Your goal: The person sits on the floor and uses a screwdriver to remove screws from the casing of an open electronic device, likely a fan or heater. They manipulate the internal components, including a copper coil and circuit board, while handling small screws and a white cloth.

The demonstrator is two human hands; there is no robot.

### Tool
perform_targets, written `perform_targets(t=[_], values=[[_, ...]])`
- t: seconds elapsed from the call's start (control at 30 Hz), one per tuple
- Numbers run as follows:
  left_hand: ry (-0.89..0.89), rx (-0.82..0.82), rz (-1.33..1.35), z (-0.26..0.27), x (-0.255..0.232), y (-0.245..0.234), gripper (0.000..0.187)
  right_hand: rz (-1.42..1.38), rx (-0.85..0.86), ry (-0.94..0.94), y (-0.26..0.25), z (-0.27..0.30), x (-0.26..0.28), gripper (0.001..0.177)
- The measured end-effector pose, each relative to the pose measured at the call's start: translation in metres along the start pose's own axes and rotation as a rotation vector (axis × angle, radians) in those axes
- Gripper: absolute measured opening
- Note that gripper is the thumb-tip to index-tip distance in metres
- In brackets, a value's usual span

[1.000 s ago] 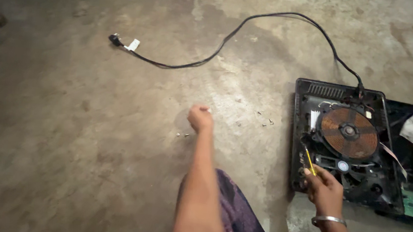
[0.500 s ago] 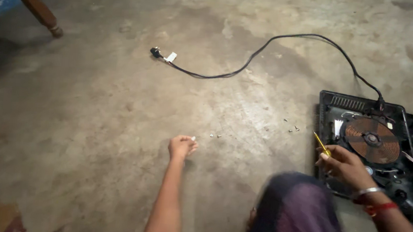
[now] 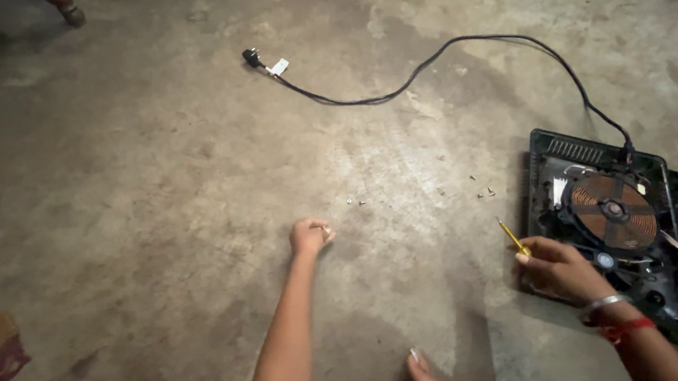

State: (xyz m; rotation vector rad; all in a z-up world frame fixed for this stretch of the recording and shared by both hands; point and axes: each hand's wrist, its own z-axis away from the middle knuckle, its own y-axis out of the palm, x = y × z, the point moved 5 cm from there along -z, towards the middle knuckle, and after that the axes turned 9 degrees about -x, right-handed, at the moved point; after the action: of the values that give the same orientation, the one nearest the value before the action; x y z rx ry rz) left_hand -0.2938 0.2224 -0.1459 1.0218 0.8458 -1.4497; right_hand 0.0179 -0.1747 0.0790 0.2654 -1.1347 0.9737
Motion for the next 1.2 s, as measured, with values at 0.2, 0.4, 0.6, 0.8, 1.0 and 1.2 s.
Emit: perform_targets(t=[0.2, 0.4, 0.6, 0.8, 1.0, 1.2], values=[[0.124, -0.107, -0.146, 0.011, -0.004, 0.013, 0.014, 0.016, -0.090, 0.003, -0.027, -0.002, -0.031, 0.033], [0.480, -0.313, -0.590, 0.025, -0.046, 0.038, 0.014, 0.389, -0.400, -0.038, -0.048, 0.000, -0.046, 0.040], [0.458, -0.288, -0.710, 0.061, -0.095, 0.059, 0.010, 0.537, -0.650, -0.110, -0.048, 0.002, -0.040, 0.047], [0.608, -0.335, -0.738, 0.079, -0.113, 0.062, 0.016, 0.847, -0.774, -0.238, -0.019, -0.022, -0.023, 0.062], [0.777, -0.449, -0.416, 0.090, -0.117, 0.066, 0.032, 1.124, -0.766, -0.263, -0.003, -0.045, -0.043, 0.033], [0.776, -0.553, -0.555, 0.095, -0.098, 0.058, 0.029, 0.945, -0.839, -0.523, -0.040, -0.019, -0.010, 0.028]])
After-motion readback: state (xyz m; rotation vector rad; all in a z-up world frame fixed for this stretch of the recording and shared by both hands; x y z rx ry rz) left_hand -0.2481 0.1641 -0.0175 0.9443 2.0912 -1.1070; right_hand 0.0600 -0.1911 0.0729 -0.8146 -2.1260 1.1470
